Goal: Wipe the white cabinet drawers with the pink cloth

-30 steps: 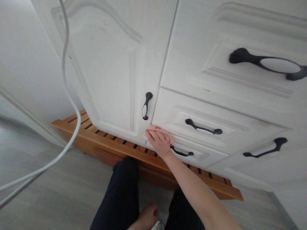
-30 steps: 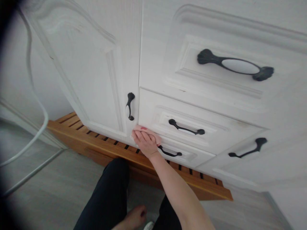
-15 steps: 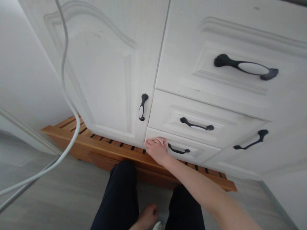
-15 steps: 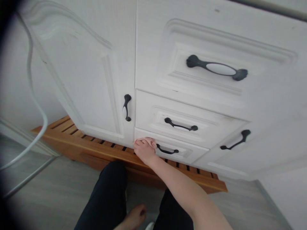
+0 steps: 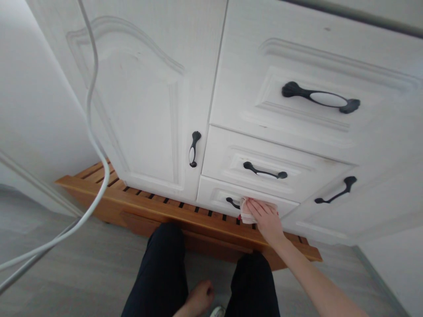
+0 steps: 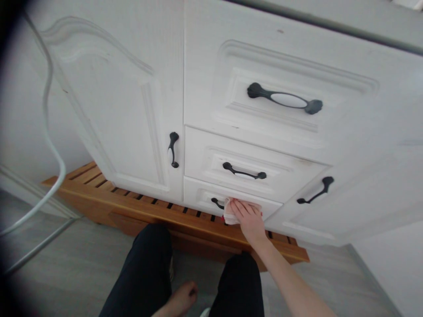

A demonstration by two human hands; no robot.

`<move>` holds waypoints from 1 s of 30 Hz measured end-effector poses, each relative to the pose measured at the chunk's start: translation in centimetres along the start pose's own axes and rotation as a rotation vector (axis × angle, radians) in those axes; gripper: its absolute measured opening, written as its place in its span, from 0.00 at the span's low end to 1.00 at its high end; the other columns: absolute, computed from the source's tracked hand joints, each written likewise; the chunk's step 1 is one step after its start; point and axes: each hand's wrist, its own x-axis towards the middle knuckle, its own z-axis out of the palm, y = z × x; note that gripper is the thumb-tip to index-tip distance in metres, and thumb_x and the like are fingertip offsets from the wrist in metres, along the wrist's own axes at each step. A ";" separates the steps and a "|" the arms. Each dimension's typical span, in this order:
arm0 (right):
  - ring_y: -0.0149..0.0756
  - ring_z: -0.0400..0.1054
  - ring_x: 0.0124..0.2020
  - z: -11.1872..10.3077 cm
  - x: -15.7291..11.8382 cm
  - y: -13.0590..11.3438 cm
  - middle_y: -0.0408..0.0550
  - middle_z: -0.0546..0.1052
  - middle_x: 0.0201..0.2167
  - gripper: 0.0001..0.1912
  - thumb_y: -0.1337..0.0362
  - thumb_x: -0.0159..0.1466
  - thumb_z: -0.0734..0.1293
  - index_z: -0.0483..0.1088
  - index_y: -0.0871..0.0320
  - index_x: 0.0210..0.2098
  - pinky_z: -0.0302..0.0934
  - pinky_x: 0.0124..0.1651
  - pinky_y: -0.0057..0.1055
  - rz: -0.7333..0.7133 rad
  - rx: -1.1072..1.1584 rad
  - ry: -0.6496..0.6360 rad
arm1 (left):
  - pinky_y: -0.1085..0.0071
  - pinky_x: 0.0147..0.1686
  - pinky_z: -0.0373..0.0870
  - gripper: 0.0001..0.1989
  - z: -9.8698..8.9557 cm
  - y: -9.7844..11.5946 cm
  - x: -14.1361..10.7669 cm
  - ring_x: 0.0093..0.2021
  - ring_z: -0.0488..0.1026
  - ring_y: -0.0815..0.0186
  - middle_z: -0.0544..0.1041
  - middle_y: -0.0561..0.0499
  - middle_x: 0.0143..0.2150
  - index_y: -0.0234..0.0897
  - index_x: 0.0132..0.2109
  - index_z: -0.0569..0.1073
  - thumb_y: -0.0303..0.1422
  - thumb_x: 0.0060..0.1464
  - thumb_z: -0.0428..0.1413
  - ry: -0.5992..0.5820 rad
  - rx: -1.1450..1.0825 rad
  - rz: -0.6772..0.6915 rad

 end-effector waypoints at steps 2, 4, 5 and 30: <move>0.44 0.62 0.61 0.1 -1.9 1.6 0.48 0.71 0.63 0.34 0.77 0.64 0.59 0.57 0.55 0.68 0.56 0.61 0.46 -0.017 -0.071 0.012 | 0.74 0.47 0.64 0.14 0.1 -0.1 0.1 0.50 0.74 0.66 0.80 0.50 0.48 0.38 0.45 0.76 0.24 0.56 0.50 0.000 0.008 0.004; 0.45 0.60 0.63 0.3 -3.4 2.7 0.49 0.69 0.64 0.36 0.76 0.64 0.59 0.53 0.56 0.70 0.56 0.63 0.48 -0.016 -0.098 0.004 | 0.73 0.46 0.65 0.14 0.3 0.0 0.3 0.48 0.75 0.65 0.80 0.49 0.48 0.38 0.45 0.76 0.24 0.56 0.50 -0.002 0.011 0.001; 0.46 0.60 0.63 0.4 -4.1 3.1 0.50 0.68 0.65 0.37 0.76 0.64 0.59 0.51 0.56 0.71 0.57 0.63 0.49 -0.007 -0.103 -0.003 | 0.73 0.46 0.65 0.14 0.4 0.0 0.4 0.48 0.75 0.65 0.80 0.49 0.48 0.37 0.46 0.76 0.24 0.56 0.50 -0.004 0.011 -0.002; 0.33 0.56 0.67 9.4 12.0 -13.1 0.41 0.64 0.68 0.33 0.70 0.70 0.59 0.49 0.48 0.71 0.55 0.61 0.33 -0.197 0.065 0.216 | 0.74 0.47 0.65 0.13 0.5 -0.4 1.5 0.49 0.74 0.65 0.78 0.53 0.47 0.44 0.44 0.75 0.27 0.53 0.53 -0.036 -0.046 -0.025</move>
